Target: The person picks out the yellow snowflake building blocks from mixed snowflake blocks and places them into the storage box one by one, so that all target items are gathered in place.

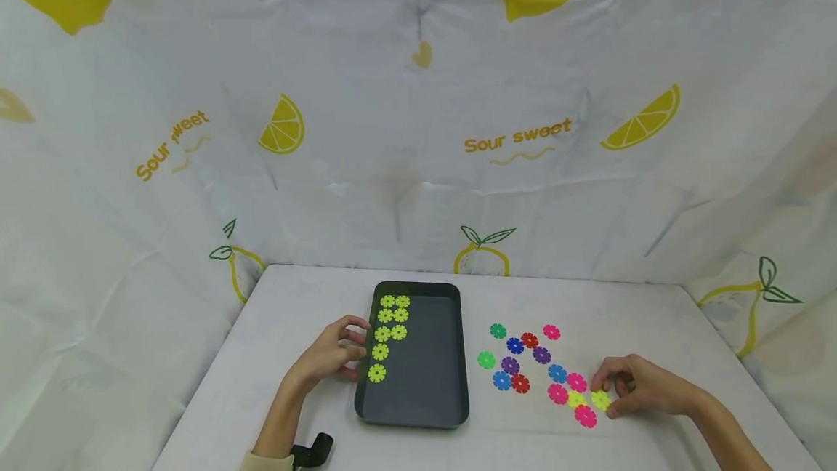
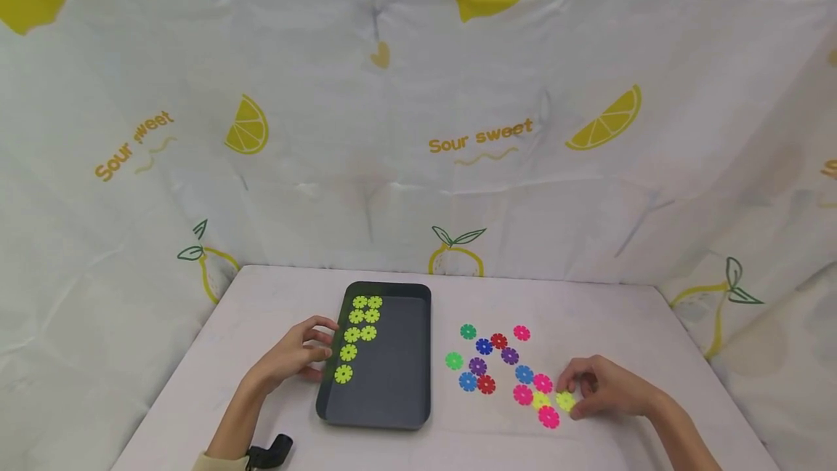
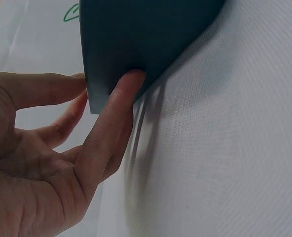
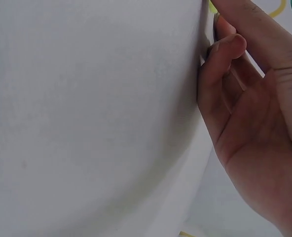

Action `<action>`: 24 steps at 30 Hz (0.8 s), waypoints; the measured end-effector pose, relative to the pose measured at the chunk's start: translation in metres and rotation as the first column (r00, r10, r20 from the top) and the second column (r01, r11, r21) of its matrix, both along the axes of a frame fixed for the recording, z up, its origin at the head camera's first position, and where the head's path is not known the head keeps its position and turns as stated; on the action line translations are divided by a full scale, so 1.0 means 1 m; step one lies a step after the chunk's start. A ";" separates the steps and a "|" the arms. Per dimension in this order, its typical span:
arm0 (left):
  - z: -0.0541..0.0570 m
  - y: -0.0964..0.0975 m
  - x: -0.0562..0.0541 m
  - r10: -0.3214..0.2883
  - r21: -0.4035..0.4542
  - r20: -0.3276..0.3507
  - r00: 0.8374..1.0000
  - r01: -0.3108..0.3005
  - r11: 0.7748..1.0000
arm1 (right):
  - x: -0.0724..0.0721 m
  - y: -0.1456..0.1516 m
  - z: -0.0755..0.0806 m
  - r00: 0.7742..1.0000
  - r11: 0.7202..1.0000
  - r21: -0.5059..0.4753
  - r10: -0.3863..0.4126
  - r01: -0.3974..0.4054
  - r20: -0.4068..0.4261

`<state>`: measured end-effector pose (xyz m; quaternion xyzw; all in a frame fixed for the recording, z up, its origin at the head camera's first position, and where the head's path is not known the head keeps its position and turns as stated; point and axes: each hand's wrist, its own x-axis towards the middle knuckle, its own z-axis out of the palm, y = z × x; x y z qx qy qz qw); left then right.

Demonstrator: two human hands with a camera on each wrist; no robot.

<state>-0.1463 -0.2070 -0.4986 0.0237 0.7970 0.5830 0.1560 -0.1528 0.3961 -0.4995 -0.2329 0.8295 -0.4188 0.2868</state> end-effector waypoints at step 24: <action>-0.001 0.000 0.000 0.008 -0.001 0.000 1.000 -0.008 1.000 | 0.009 -0.009 0.011 0.996 0.994 0.074 -0.084 0.082 0.023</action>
